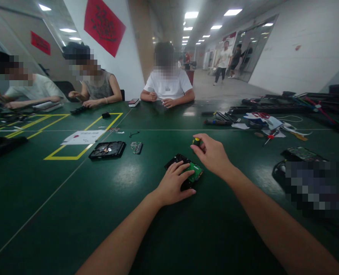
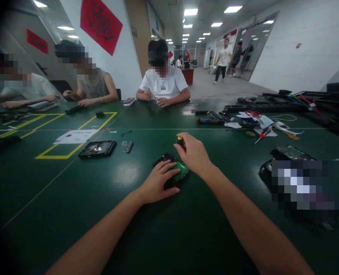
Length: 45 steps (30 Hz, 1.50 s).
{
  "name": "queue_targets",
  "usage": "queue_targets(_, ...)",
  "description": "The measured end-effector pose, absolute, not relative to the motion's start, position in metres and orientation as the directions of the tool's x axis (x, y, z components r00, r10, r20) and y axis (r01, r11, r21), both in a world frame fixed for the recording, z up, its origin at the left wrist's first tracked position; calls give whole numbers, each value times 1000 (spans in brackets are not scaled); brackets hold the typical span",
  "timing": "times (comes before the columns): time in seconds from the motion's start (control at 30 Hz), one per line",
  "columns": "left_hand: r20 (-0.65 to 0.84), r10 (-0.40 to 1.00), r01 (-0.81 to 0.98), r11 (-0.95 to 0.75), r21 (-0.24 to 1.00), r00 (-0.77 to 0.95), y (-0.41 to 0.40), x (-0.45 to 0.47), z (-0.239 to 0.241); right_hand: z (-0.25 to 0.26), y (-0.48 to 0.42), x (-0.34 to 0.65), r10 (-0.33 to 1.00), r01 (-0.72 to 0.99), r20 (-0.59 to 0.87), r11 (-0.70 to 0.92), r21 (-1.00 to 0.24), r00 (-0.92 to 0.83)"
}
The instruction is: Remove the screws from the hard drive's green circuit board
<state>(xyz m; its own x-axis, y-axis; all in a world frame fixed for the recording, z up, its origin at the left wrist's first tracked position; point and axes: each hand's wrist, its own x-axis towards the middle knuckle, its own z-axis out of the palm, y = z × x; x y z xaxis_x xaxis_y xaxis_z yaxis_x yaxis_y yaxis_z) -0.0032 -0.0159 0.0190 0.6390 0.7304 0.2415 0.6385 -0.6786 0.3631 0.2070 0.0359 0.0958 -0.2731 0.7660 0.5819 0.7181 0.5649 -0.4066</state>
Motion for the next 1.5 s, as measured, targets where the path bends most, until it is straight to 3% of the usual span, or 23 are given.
queue_targets(0.13,237,732,640,-677,364,639,-15,-3,17,100,34,208,778,671,530,593,-445,-336)
queue_targets(0.33,239,731,636,-678,370,640,-14,-3,17,103,33,208,743,667,544,635,-390,-390)
queue_targets(0.6,246,730,629,-678,380,638,-15,-3,19,98,32,207,742,795,604,540,-278,-292)
queue_targets(0.87,255,730,621,-678,393,635,-15,-3,17,100,34,209,697,733,674,589,-341,-247)
queue_targets(1.1,242,731,636,-678,369,639,-16,-3,19,103,31,206,744,606,589,635,-479,-315)
queue_targets(1.33,238,731,638,-677,366,640,-15,-2,19,102,33,207,695,673,668,630,-388,-266)
queue_targets(1.5,245,733,633,-675,380,635,-14,-3,16,103,35,209,697,645,639,657,-389,-325)
